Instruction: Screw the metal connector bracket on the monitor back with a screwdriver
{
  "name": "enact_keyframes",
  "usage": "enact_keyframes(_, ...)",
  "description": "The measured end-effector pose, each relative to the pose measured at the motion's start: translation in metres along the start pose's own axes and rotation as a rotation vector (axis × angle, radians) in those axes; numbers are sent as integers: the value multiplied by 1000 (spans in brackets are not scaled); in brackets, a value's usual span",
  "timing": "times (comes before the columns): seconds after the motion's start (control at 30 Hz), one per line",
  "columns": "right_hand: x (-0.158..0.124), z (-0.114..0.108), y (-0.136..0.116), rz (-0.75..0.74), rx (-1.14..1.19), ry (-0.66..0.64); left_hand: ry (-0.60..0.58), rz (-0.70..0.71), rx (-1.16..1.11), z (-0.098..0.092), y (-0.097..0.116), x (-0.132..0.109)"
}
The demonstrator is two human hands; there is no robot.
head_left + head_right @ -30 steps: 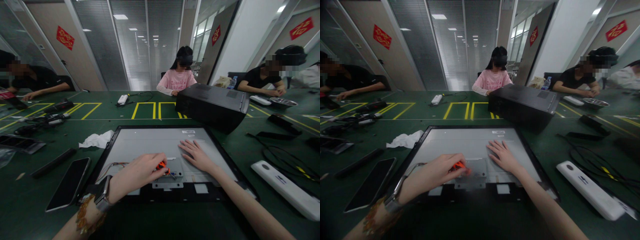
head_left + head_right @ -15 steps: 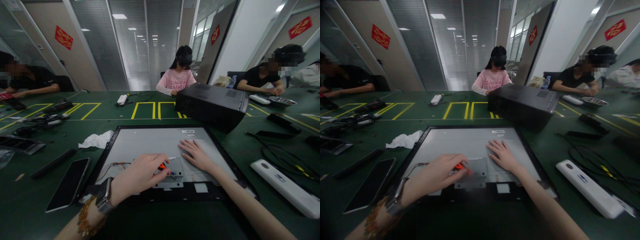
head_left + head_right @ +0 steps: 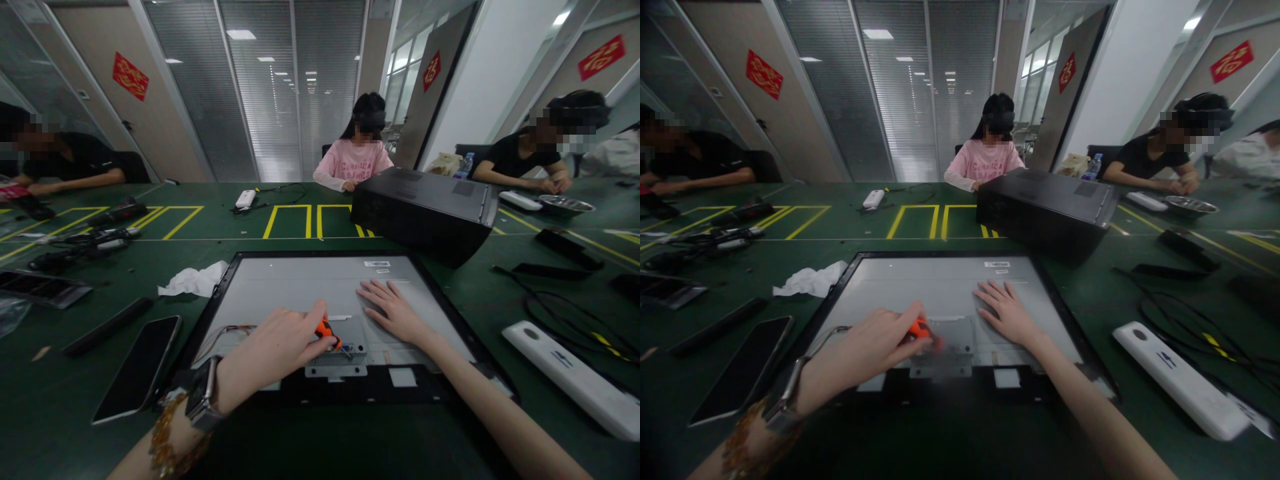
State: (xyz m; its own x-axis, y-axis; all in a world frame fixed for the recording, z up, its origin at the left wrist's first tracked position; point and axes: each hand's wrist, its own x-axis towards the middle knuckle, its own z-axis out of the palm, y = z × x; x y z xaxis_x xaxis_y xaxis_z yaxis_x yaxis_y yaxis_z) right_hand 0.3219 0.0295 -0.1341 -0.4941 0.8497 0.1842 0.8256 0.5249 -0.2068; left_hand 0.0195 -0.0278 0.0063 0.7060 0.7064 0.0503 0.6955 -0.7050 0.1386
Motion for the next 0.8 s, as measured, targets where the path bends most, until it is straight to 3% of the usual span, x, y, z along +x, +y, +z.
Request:
enact_keyframes(0.2,0,-1,-2,9,-10,-9,34,1,134,5,0,4)
enact_keyframes(0.3,0,-1,-2,6,-13,-9,51,66,-36,-3,6,0)
enact_keyframes(0.43,0,0,0,1,-9,-5,-10,101,-250,-13,12,-6)
enact_keyframes(0.57,0,1,1,-3,2,2,-69,91,-352,-9,12,-2)
enact_keyframes(0.8,0,0,-1,0,-9,2,48,83,-15,8,0,4)
